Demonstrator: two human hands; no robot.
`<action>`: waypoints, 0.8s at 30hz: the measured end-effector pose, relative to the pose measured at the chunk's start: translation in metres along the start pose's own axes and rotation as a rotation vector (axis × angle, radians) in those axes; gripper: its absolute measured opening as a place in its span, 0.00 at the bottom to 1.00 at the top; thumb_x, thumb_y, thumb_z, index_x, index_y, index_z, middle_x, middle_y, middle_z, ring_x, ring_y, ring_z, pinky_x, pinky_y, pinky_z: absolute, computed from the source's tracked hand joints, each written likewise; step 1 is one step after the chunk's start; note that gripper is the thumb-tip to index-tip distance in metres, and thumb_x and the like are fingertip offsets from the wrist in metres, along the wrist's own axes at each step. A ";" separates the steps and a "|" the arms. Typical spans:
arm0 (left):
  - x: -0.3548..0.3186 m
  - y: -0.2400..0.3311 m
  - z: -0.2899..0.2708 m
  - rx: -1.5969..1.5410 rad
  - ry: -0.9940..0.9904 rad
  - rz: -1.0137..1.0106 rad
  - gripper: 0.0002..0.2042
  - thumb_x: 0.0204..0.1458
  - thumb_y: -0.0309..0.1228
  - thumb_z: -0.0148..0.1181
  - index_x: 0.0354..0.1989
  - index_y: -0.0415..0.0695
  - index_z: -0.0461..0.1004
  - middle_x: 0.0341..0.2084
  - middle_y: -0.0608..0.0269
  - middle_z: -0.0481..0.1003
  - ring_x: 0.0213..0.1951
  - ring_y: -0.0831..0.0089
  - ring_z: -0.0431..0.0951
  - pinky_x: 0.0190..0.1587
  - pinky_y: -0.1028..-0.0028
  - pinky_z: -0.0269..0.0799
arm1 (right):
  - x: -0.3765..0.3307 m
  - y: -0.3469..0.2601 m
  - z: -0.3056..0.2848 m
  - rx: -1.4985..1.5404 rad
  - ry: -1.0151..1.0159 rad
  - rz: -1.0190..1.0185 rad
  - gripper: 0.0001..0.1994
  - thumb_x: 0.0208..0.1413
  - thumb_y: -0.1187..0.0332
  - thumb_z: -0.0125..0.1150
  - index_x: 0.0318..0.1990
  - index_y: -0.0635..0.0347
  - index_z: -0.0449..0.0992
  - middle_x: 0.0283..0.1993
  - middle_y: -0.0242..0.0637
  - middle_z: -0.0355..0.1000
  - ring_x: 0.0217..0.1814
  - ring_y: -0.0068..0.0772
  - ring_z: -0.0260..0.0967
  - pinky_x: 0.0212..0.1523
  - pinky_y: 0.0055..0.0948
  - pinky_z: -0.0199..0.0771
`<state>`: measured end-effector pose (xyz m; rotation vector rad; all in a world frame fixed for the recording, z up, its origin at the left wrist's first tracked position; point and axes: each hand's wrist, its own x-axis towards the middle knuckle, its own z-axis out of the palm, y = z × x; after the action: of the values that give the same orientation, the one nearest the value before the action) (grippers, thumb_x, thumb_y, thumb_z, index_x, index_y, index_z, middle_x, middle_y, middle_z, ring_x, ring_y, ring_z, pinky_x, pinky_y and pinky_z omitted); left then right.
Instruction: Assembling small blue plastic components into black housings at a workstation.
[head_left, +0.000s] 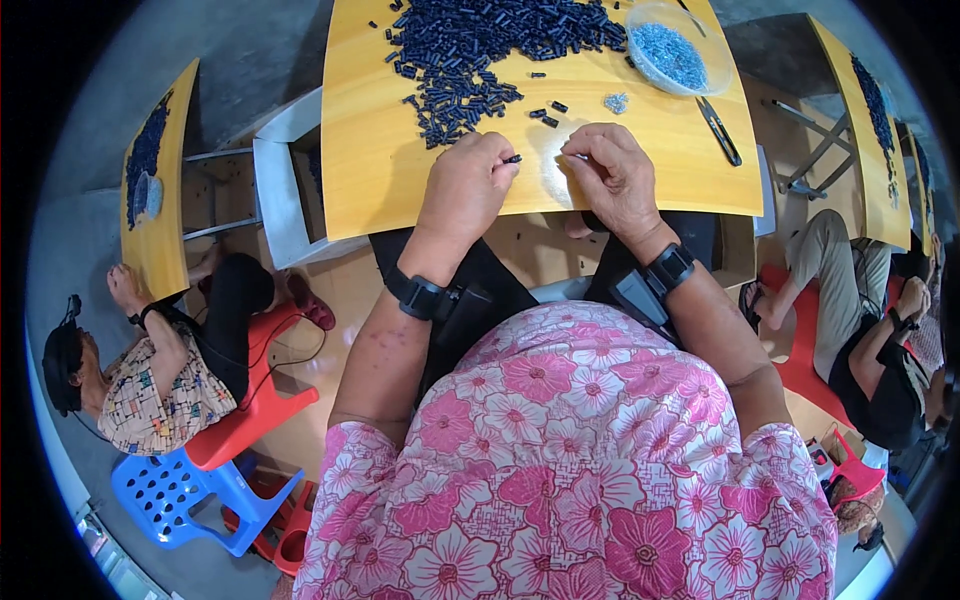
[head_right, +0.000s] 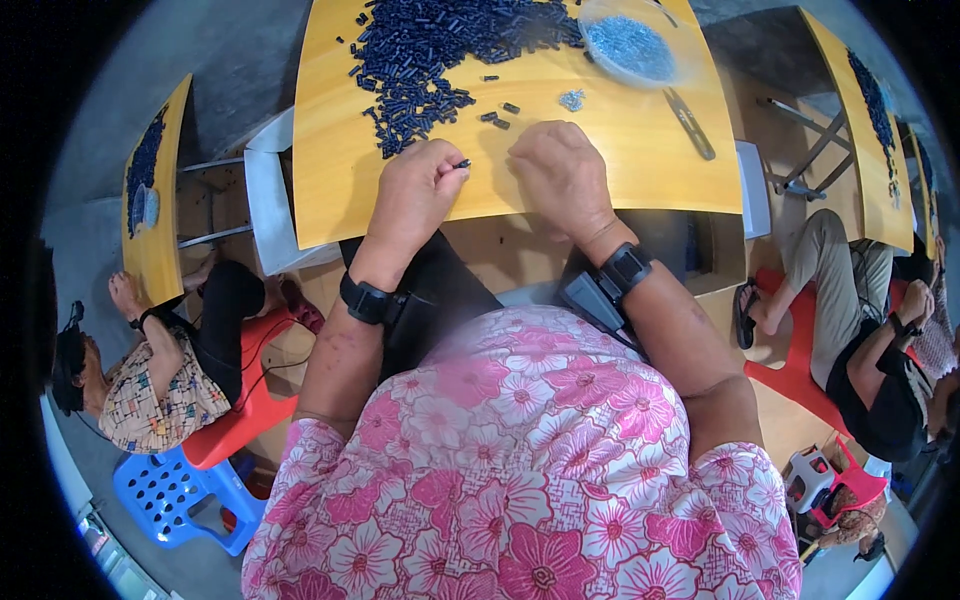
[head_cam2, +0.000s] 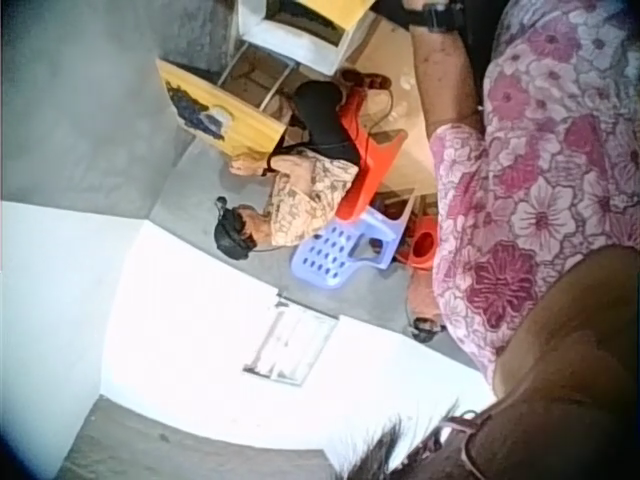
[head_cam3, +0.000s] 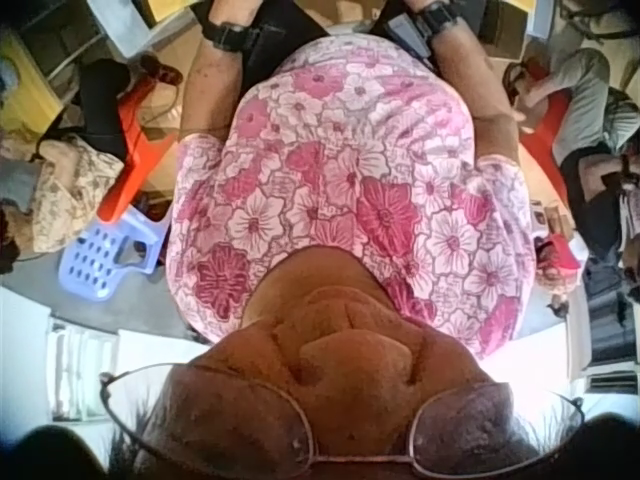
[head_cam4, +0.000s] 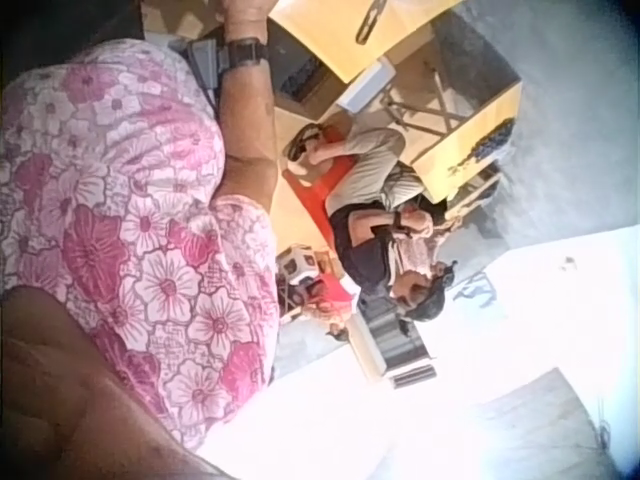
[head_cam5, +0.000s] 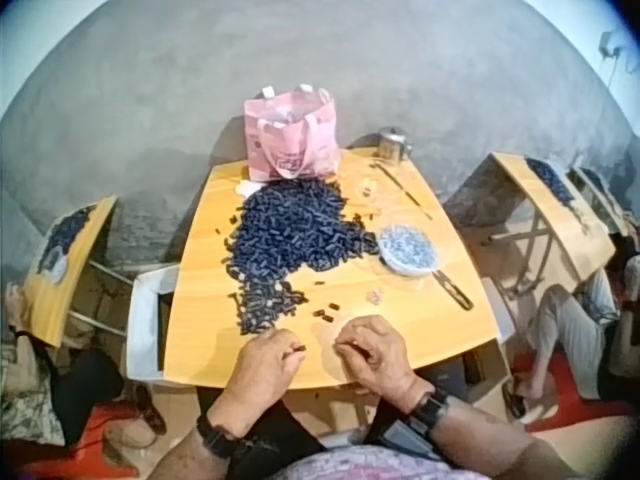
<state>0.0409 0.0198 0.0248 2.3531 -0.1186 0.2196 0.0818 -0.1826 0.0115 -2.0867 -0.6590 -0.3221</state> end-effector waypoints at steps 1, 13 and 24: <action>-0.001 0.001 0.000 -0.034 0.010 -0.034 0.06 0.46 0.24 0.65 0.31 0.40 0.75 0.25 0.55 0.75 0.28 0.61 0.76 0.32 0.66 0.72 | 0.000 0.000 0.000 -0.002 0.002 -0.010 0.06 0.42 0.75 0.67 0.30 0.55 0.78 0.35 0.35 0.75 0.41 0.41 0.72 0.43 0.36 0.75; -0.005 0.003 0.003 0.062 0.009 -0.037 0.08 0.46 0.27 0.67 0.34 0.41 0.76 0.24 0.58 0.74 0.27 0.63 0.76 0.32 0.67 0.72 | -0.002 0.001 -0.002 0.054 -0.009 0.056 0.07 0.44 0.77 0.66 0.32 0.57 0.79 0.37 0.37 0.75 0.43 0.40 0.72 0.45 0.35 0.74; -0.010 0.008 0.008 -0.030 0.094 -0.072 0.06 0.45 0.27 0.68 0.32 0.43 0.79 0.24 0.60 0.74 0.26 0.65 0.76 0.31 0.68 0.73 | 0.001 -0.006 0.000 -0.050 -0.126 -0.042 0.07 0.44 0.71 0.67 0.34 0.52 0.82 0.37 0.34 0.74 0.42 0.41 0.71 0.44 0.37 0.73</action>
<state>0.0306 0.0089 0.0225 2.3080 0.0087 0.2910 0.0796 -0.1794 0.0165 -2.1560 -0.7774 -0.2343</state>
